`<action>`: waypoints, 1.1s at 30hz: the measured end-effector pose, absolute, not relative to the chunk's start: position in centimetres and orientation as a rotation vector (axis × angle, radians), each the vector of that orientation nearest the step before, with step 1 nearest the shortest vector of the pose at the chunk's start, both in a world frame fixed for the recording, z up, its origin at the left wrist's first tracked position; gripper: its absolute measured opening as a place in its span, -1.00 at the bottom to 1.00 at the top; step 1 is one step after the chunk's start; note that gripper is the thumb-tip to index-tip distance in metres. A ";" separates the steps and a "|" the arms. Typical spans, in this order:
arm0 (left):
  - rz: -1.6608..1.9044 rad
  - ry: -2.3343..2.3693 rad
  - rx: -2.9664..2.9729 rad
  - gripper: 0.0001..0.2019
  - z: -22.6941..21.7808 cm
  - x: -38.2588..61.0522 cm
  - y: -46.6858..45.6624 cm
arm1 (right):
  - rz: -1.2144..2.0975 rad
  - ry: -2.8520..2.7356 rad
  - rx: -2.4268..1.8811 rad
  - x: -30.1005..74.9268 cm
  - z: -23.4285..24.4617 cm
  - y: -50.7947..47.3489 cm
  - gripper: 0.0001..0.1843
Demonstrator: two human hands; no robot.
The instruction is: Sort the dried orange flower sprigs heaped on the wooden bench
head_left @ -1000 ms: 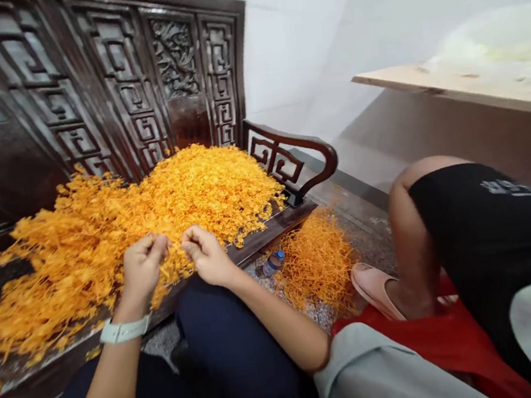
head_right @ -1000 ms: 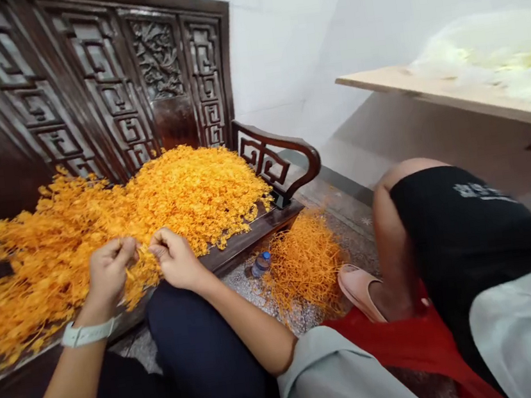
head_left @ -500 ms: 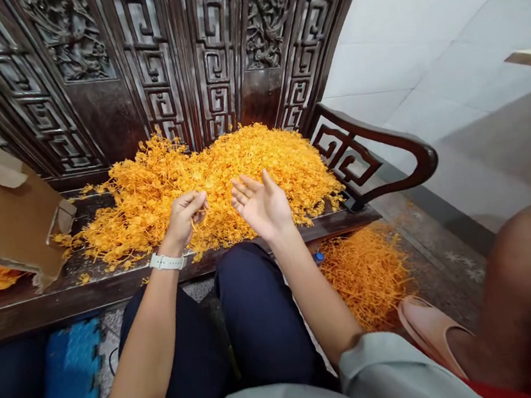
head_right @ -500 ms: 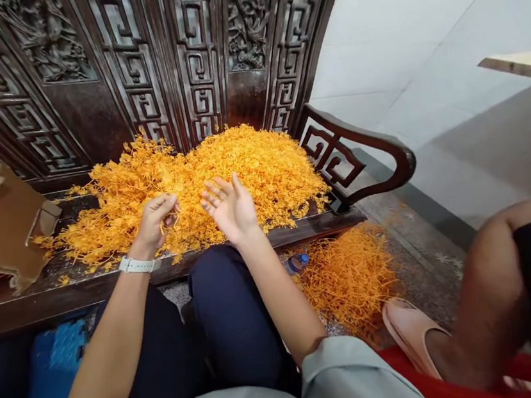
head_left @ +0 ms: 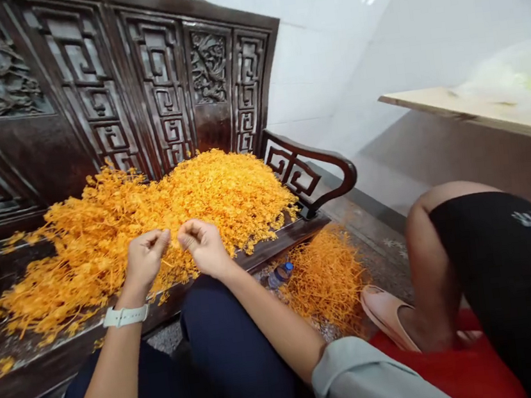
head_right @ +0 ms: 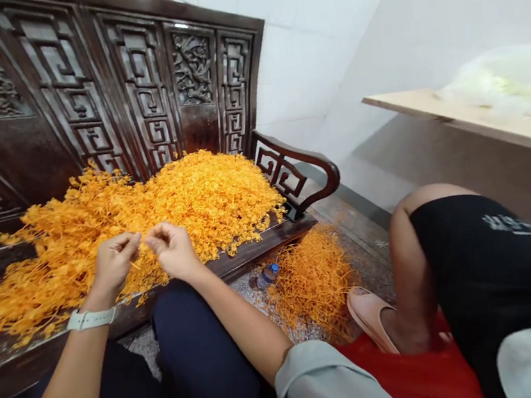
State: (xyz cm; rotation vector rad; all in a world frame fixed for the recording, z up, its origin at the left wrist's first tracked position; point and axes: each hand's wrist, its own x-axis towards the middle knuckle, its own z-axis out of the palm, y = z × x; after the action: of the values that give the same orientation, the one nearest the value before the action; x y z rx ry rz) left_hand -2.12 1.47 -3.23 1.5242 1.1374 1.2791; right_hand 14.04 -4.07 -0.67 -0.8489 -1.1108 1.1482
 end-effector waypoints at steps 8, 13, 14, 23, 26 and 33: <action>1.383 1.232 1.162 -0.71 -2.9 -3.7 2.7 | 1.757 -1.362 -0.043 15.3 2.6 -6.3 -0.56; 1.275 1.181 1.191 -0.62 -3.0 -3.4 2.1 | 1.619 -0.241 -0.449 15.1 -0.2 -2.5 -0.87; 1.245 1.181 1.217 -0.61 -3.1 -3.3 2.2 | 1.626 -0.172 -0.505 14.8 -0.8 -2.1 -0.91; 1.155 1.112 1.394 -0.62 -3.9 -2.2 2.1 | 1.352 -0.551 -0.573 14.8 -2.1 -2.9 -0.59; 1.077 1.017 1.443 -0.56 -3.5 -2.4 1.6 | 1.214 -0.705 -0.689 15.8 -1.8 -1.9 -0.52; 0.904 0.887 1.609 -0.48 -2.3 -2.6 1.0 | 1.073 -1.006 -0.968 15.8 -2.8 0.1 -0.51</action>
State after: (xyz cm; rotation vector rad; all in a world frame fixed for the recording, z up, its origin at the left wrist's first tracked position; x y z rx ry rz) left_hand -2.65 0.98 -2.27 1.6091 0.8870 0.9042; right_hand 15.80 0.11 -2.79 -0.9678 -1.0056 1.0730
